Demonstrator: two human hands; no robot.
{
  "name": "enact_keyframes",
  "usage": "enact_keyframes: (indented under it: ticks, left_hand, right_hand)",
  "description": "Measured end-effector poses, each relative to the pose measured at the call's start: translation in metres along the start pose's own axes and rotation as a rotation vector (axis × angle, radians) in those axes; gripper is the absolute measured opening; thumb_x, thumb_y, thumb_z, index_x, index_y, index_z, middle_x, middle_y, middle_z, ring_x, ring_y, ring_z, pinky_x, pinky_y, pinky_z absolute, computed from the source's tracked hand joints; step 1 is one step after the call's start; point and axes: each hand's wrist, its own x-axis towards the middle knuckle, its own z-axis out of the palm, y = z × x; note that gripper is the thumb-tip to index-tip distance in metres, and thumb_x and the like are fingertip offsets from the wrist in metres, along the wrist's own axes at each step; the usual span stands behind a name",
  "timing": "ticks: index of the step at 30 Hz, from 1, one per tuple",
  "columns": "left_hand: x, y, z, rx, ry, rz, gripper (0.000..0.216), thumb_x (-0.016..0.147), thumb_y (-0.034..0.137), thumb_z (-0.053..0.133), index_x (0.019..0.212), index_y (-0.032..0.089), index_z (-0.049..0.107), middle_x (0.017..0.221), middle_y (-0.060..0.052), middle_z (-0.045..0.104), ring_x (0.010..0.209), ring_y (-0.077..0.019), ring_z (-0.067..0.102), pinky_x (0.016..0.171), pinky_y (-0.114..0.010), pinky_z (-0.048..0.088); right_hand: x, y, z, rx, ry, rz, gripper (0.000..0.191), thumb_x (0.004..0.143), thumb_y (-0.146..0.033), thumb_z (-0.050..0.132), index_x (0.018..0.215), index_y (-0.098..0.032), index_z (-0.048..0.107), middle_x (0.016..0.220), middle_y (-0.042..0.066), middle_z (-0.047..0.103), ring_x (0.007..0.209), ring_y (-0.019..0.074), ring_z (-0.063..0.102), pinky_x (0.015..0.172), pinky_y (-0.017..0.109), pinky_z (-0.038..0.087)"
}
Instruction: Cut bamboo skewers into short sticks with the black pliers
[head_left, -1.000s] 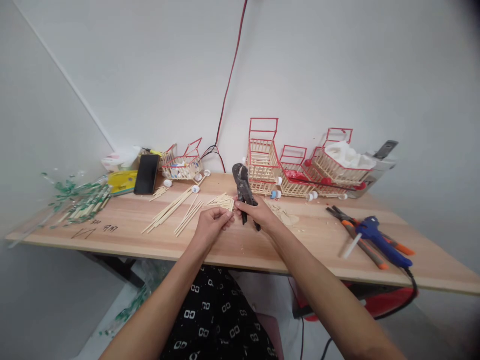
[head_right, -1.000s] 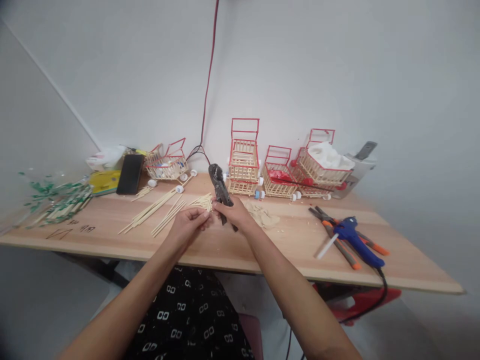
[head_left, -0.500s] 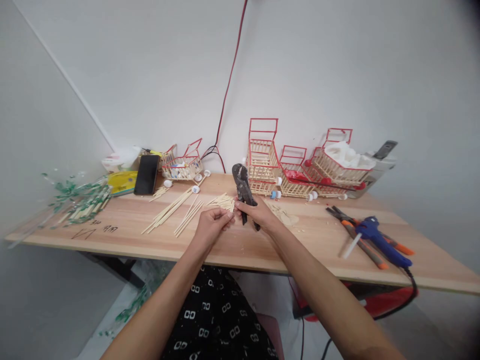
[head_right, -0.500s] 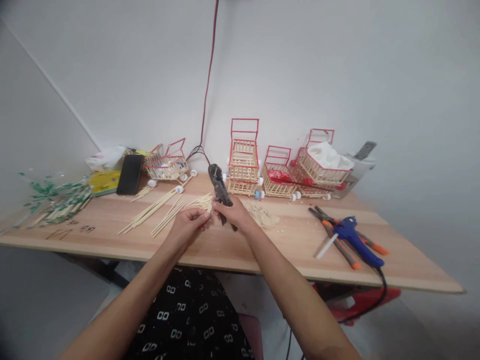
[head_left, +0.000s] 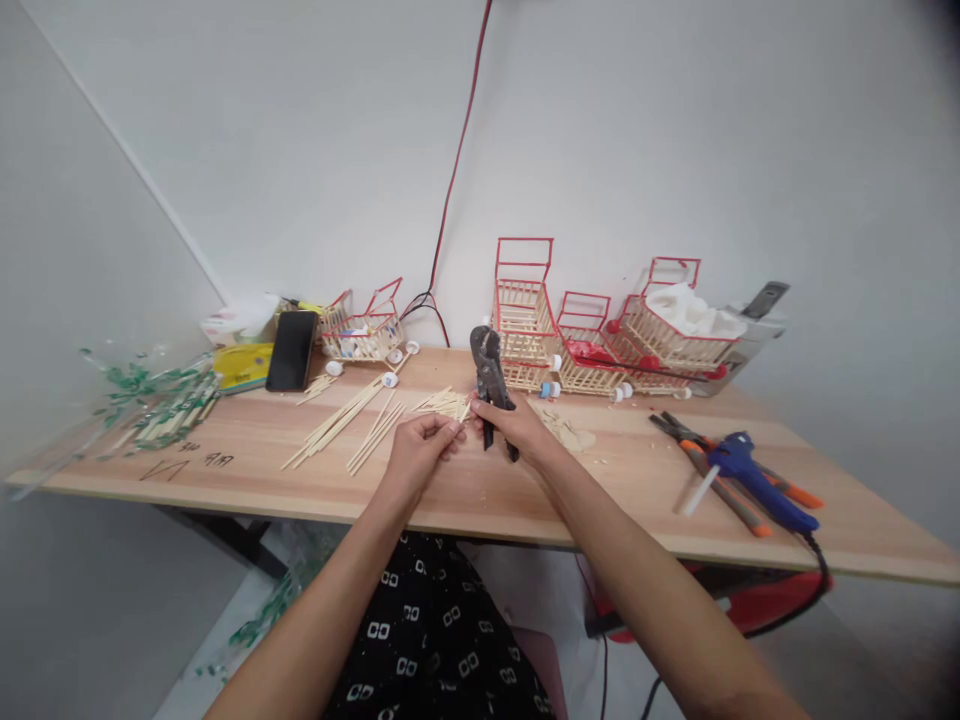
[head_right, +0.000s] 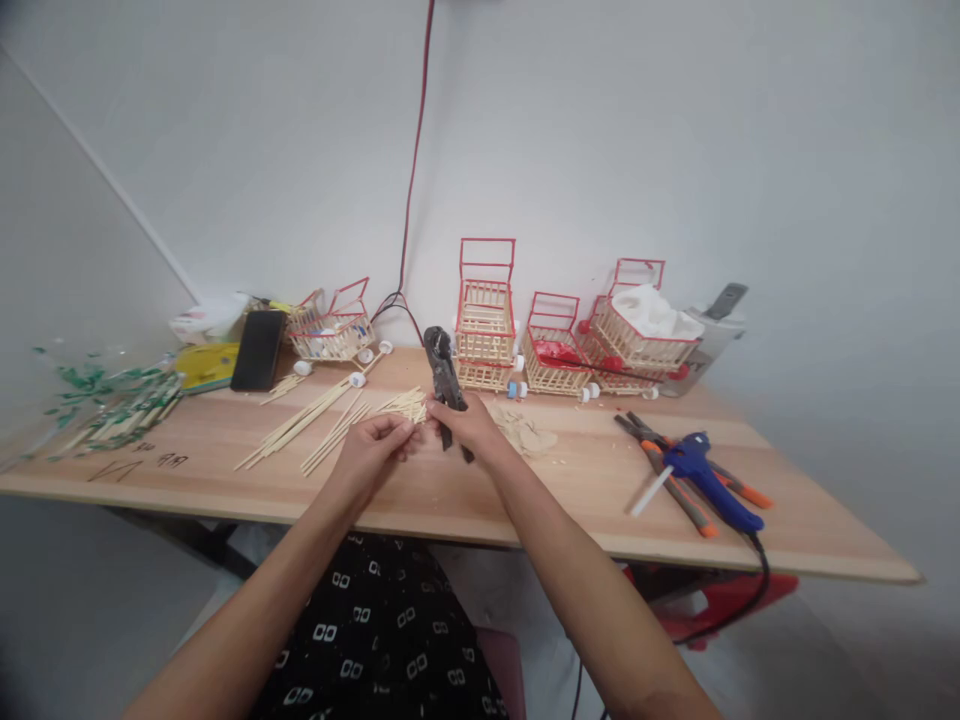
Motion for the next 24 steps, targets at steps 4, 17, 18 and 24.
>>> enact_keyframes:
  ticks: [4,17,18,24]
  left_hand:
    - [0.006,0.005,-0.007,0.196,0.116,0.068,0.023,0.075,0.037,0.065,0.07,0.015,0.068,0.062,-0.002,0.065,0.055,-0.0122,0.051,0.056,-0.024,0.038]
    - [0.064,0.014,-0.023,1.301,0.101,0.225,0.022,0.079,0.014,0.051,0.071,0.016,0.072,0.082,-0.016,0.068,0.088,-0.0288,0.058,0.07,-0.033,0.038]
    - [0.063,0.012,-0.023,1.302,0.1,0.225,0.023,0.079,0.014,0.051,0.071,0.016,0.073,0.082,-0.016,0.068,0.089,-0.0291,0.058,0.071,-0.034,0.039]
    - [0.042,0.017,-0.018,0.777,0.095,0.311,0.026,0.085,0.027,0.051,0.09,0.017,0.074,0.089,-0.011,0.072,0.086,-0.0233,0.063,0.079,-0.032,0.044]
  right_hand:
    - [0.001,0.003,-0.002,0.036,0.028,0.005,0.033,0.064,-0.043,0.074,0.079,-0.017,0.06,0.061,-0.003,0.057,0.052,0.0108,0.053,0.052,0.024,0.046]
    - [0.002,0.004,-0.002,0.145,0.057,0.052,0.041,0.059,-0.044,0.079,0.08,-0.016,0.058,0.064,-0.002,0.057,0.054,0.0107,0.052,0.05,0.025,0.047]
    - [0.002,0.003,-0.002,0.143,0.061,0.051,0.041,0.059,-0.045,0.079,0.079,-0.016,0.058,0.064,-0.002,0.057,0.054,0.0107,0.052,0.05,0.025,0.047]
    - [0.001,0.002,-0.001,0.121,0.067,0.043,0.04,0.061,-0.046,0.078,0.08,-0.016,0.059,0.064,-0.002,0.057,0.052,0.0105,0.052,0.05,0.026,0.047]
